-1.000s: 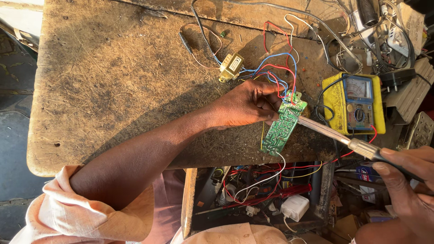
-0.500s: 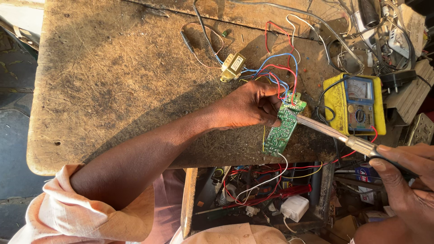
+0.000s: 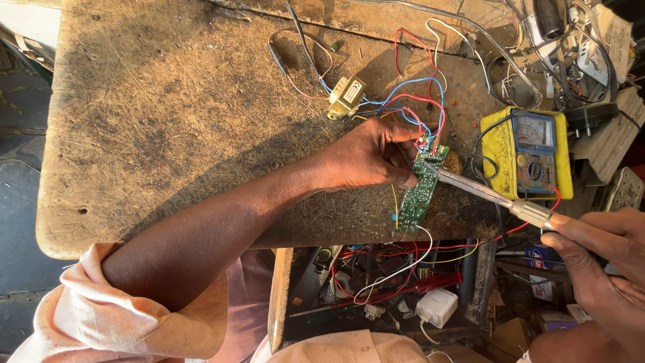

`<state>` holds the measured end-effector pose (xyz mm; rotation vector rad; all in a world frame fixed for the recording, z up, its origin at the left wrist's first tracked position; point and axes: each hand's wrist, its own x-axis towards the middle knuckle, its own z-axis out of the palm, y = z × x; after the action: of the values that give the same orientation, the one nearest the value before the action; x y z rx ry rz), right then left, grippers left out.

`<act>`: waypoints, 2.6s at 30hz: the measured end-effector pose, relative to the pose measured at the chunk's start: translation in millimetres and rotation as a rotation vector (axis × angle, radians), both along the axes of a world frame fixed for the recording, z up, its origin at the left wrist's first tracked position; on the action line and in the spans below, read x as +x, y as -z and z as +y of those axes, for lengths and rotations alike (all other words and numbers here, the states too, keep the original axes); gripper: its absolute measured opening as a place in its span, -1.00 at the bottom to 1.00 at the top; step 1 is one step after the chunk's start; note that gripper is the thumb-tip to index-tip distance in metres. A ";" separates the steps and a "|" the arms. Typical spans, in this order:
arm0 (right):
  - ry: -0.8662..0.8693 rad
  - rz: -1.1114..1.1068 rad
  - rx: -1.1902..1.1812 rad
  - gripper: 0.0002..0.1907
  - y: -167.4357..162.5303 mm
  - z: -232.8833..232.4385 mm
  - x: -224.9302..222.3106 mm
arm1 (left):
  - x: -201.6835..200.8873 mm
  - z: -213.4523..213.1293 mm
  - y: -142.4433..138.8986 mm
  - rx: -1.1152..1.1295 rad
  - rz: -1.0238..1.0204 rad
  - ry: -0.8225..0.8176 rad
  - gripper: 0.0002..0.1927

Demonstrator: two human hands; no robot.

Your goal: The person uses a soldering iron to heat and reflow solder joints on a green circuit board. They then connect a small transformer to the board with wires and use a multimeter to test the connections.

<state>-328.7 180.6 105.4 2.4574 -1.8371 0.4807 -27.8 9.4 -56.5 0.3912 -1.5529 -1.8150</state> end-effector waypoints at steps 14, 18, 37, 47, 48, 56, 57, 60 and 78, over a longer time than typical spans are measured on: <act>-0.348 0.334 -0.034 -0.57 -31.7 -9.1 37.7 | 4.0 -2.8 4.0 0.143 0.063 0.039 -0.44; -0.426 0.359 -0.007 -0.52 -35.6 -12.4 35.5 | 1.6 -4.5 6.2 0.146 0.059 0.038 -0.44; -0.411 0.292 0.058 -0.41 -34.6 -6.8 38.5 | -0.7 -1.9 8.7 0.038 0.073 0.004 -0.51; -0.282 0.212 0.019 -0.57 -19.6 4.4 28.6 | 4.6 2.9 -5.2 -0.550 -0.160 -0.281 -0.67; -0.244 0.194 -0.021 -0.60 -13.1 7.7 22.1 | 6.9 4.0 -8.2 -0.529 -0.226 -0.272 -0.54; 0.145 -0.149 -0.172 -0.82 39.6 73.6 -46.9 | 19.1 8.1 -23.9 -0.693 -0.351 -0.397 -0.80; 0.159 -0.187 -0.217 -0.81 50.1 80.6 -50.0 | 21.7 9.4 -24.6 -0.730 -0.290 -0.437 -0.77; 0.205 -0.262 -0.287 -0.78 60.7 95.3 -58.3 | 22.7 11.3 -29.5 -0.611 -0.310 -0.392 -0.68; 0.356 -0.717 -0.610 -0.86 100.2 84.2 -31.4 | 22.4 7.6 -28.5 -0.456 -0.243 -0.298 -0.87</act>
<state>-360.1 264.8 5.2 1.6054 -1.8473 1.7360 -5.4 16.9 -28.0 0.5997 -1.8985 -1.1781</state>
